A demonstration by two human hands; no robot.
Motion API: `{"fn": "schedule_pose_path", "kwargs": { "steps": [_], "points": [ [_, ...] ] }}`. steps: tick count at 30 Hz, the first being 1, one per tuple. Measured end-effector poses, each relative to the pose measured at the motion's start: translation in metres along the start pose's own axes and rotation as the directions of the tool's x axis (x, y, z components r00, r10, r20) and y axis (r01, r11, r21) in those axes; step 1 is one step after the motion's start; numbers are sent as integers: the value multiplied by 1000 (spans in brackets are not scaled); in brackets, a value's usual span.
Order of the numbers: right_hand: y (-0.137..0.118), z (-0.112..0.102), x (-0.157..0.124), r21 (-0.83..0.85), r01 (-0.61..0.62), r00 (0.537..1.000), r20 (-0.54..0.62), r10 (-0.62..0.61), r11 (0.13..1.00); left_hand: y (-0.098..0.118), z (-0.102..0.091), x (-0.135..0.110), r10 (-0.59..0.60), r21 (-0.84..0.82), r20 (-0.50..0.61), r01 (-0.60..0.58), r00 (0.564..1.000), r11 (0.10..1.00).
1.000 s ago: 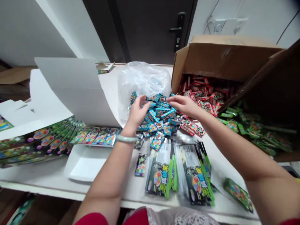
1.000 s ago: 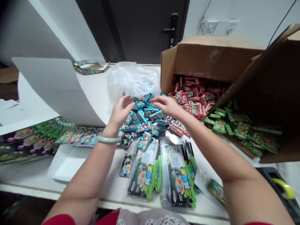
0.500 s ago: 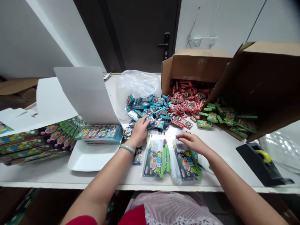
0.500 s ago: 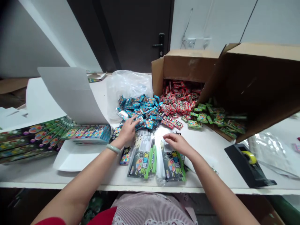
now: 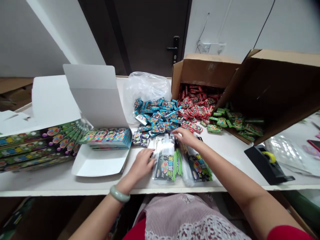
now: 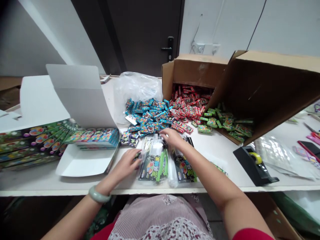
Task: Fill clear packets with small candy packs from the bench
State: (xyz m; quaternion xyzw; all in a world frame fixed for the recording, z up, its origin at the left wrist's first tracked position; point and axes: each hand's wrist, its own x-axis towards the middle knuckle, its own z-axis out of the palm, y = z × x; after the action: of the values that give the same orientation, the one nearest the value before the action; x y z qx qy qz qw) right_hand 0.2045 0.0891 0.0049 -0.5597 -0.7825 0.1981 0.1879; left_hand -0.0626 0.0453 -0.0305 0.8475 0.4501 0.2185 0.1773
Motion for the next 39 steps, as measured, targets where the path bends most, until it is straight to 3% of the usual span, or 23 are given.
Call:
{"fn": "schedule_pose_path", "kwargs": {
  "steps": [3,8,16,20,23,25,28,30,32,35,39],
  "points": [
    [-14,22,-18,-72,1,998,56,3,997,25,16,-24,-88,92,37,84,995,992],
    [-36,48,-14,-208,-41,995,79,59,977,50,31,-26,-191,222,122,161,974,962],
    [-41,16,4,-270,-104,993,33,117,957,46,34,-21,-249,202,134,220,959,954],
    [-37,13,7,-226,-134,990,14,140,965,36,44,-16,-236,183,109,214,966,960],
    [-33,19,6,-178,-164,986,-14,164,970,24,49,-7,-175,77,-16,176,984,981],
    [-31,20,2,-142,-173,985,-25,171,975,20,48,2,-187,-110,-103,176,977,978],
    [-33,7,-12,-75,-156,986,-76,150,985,26,39,16,-343,-435,-113,264,933,861],
    [-35,-9,-25,2,-115,984,-136,114,993,36,26,23,-430,-537,-75,327,900,778],
    [-38,-28,-37,118,-17,992,-121,32,993,49,11,29,-457,-539,-59,357,888,763],
    [-34,-48,-50,294,93,995,0,-97,951,63,-6,35,-428,-480,-28,363,903,798],
    [-18,-43,-51,506,-87,995,92,47,858,70,-6,39,-364,-442,40,344,930,828]
  ]
}}
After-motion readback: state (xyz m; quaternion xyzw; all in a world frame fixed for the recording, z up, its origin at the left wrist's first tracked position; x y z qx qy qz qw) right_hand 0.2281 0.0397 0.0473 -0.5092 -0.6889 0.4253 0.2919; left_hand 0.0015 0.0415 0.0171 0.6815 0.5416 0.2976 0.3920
